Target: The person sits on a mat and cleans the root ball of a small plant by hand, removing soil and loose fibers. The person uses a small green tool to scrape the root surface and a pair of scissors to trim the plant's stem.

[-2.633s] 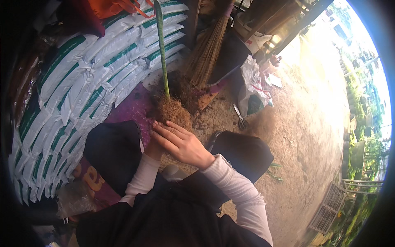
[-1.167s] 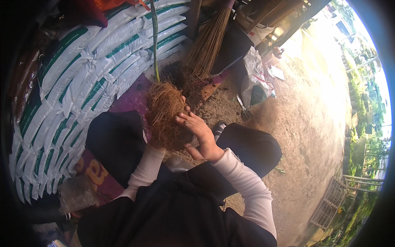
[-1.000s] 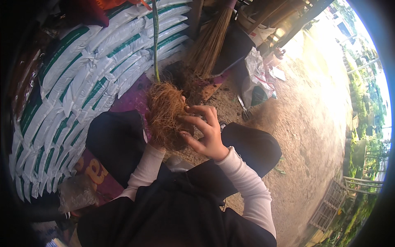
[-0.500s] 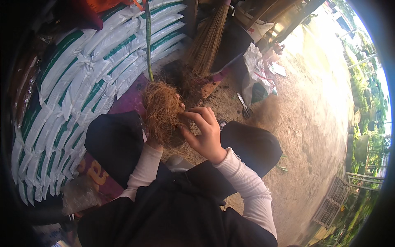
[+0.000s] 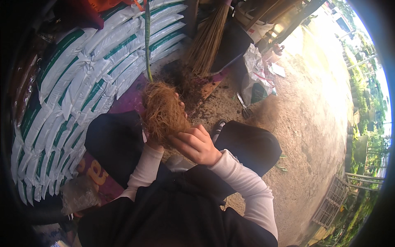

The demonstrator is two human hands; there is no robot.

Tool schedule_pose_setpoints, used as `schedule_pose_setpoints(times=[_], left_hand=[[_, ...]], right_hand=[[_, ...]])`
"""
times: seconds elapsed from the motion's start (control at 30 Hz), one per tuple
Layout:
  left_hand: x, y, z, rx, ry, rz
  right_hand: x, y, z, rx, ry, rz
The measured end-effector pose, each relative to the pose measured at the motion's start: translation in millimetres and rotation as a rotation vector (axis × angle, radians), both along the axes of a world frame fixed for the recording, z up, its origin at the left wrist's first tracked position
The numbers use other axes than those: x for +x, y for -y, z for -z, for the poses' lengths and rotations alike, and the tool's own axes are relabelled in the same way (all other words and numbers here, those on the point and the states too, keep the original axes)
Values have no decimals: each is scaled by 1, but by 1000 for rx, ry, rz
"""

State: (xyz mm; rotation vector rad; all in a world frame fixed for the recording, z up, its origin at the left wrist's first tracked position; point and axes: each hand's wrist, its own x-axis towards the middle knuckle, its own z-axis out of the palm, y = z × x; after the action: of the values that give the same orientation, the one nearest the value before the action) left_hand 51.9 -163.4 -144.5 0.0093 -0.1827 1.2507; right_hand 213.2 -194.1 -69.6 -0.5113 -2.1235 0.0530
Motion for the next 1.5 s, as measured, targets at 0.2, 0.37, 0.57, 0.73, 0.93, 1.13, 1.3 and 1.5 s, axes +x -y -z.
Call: schedule_pose_setpoints(times=[0.2,0.37,0.57,0.73,0.93,1.13,1.3,1.5], left_hand=[[-10,-9,28,72,-109,-27],[-9,-12,44,92,-123,-49],[-10,-9,30,77,-97,-55],[2,0,-10,24,213,18],[-4,10,-32,97,99,38],[-6,0,4,74,-124,-10],[-8,0,-3,-61,-503,-37],[-11,0,16,-92,-501,-61]], right_hand=[[-5,4,-4,-132,-86,10],[-17,8,4,-42,-34,165],[-7,-8,-14,-73,-58,-76],[12,-15,-6,-206,-473,70],[10,-21,5,-311,-70,-106],[-21,-11,12,-331,-179,-91],[-30,-13,19,-556,-248,27],[-36,-18,4,-409,53,124]])
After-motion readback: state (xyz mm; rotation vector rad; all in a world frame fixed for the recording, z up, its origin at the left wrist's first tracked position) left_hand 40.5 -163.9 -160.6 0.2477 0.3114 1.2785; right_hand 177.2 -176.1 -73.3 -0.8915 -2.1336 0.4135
